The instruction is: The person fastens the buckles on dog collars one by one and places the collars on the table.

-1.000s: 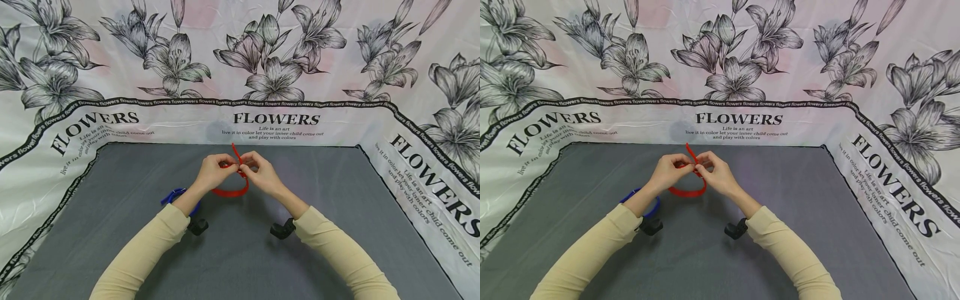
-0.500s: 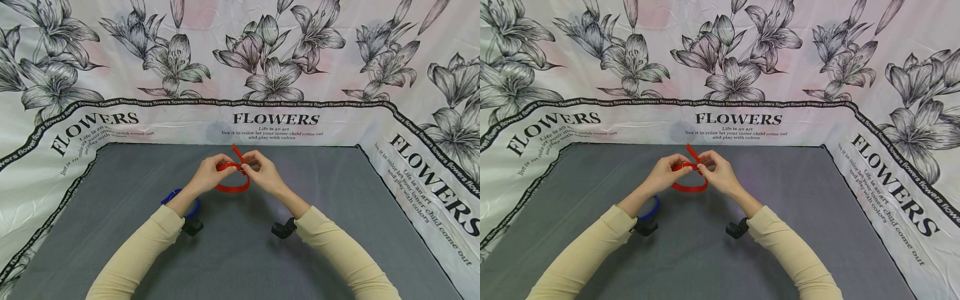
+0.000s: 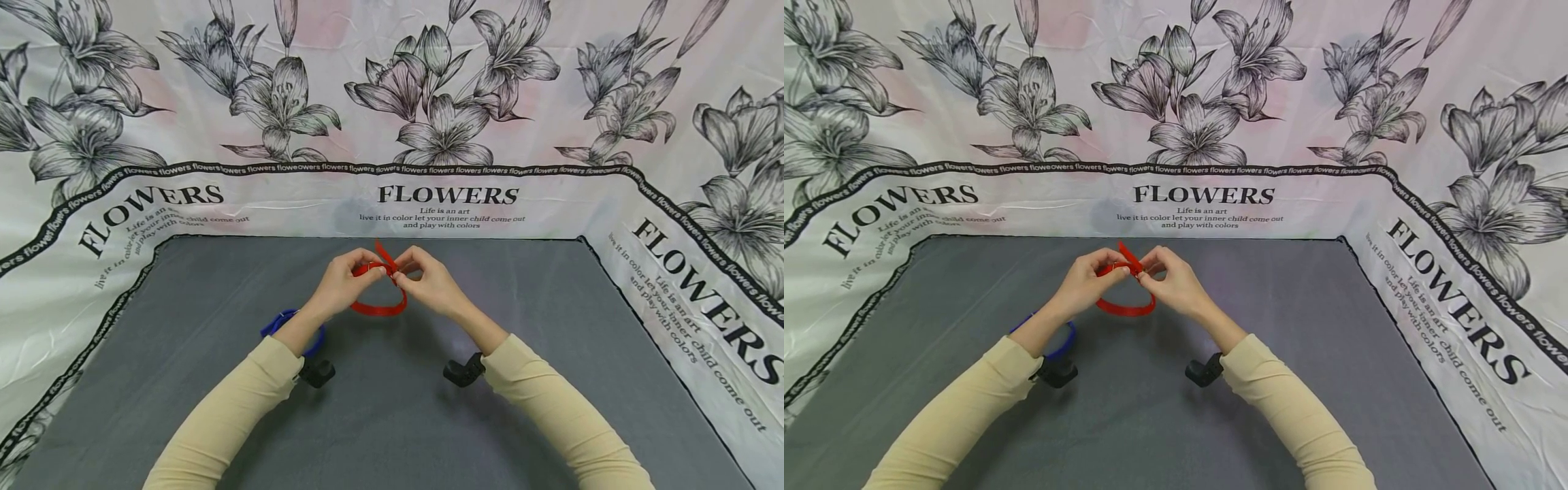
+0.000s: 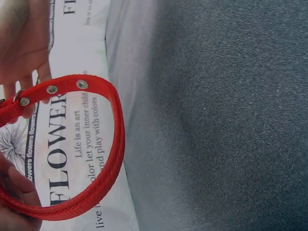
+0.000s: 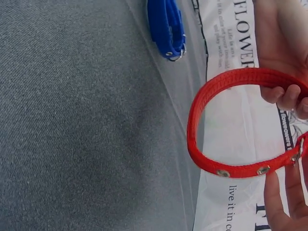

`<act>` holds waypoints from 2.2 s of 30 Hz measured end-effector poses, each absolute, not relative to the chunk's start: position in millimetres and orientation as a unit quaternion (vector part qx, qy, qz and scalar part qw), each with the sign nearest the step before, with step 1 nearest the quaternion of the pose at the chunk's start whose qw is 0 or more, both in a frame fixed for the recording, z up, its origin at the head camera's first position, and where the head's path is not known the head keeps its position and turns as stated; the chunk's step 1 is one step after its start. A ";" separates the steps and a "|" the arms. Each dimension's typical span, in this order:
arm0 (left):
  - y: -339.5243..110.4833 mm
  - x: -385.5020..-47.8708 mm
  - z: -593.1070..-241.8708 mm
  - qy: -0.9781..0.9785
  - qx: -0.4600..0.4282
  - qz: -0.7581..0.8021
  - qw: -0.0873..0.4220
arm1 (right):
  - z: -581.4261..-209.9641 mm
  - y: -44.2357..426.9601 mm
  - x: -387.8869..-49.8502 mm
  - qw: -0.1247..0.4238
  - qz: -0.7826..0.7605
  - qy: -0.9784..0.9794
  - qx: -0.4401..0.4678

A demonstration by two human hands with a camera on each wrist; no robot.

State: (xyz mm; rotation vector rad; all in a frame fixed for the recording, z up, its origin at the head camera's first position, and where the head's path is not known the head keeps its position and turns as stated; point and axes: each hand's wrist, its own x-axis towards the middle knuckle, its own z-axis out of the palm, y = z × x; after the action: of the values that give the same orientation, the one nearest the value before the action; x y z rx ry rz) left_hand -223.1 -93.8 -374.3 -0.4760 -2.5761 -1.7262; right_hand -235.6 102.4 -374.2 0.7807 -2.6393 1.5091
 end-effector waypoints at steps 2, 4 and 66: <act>-93.6 -222.6 -374.4 -0.818 -0.145 -0.556 -0.004 | -372.8 102.6 -235.2 -0.009 0.481 -0.844 0.238; -93.6 -222.8 -375.2 -0.817 -0.142 -0.559 -0.008 | -372.8 103.1 -235.0 -0.016 0.482 -0.846 0.228; -92.2 -223.2 -378.5 -0.827 -0.147 -0.543 0.015 | -359.9 106.6 -246.3 0.060 0.380 -0.855 0.348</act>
State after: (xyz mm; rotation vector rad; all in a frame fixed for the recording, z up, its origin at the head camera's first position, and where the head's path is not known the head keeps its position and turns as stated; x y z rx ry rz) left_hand -223.2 -92.2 -378.5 -0.4579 -2.5729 -1.6887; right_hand -246.3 106.6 -359.9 1.0534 -2.5891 1.1495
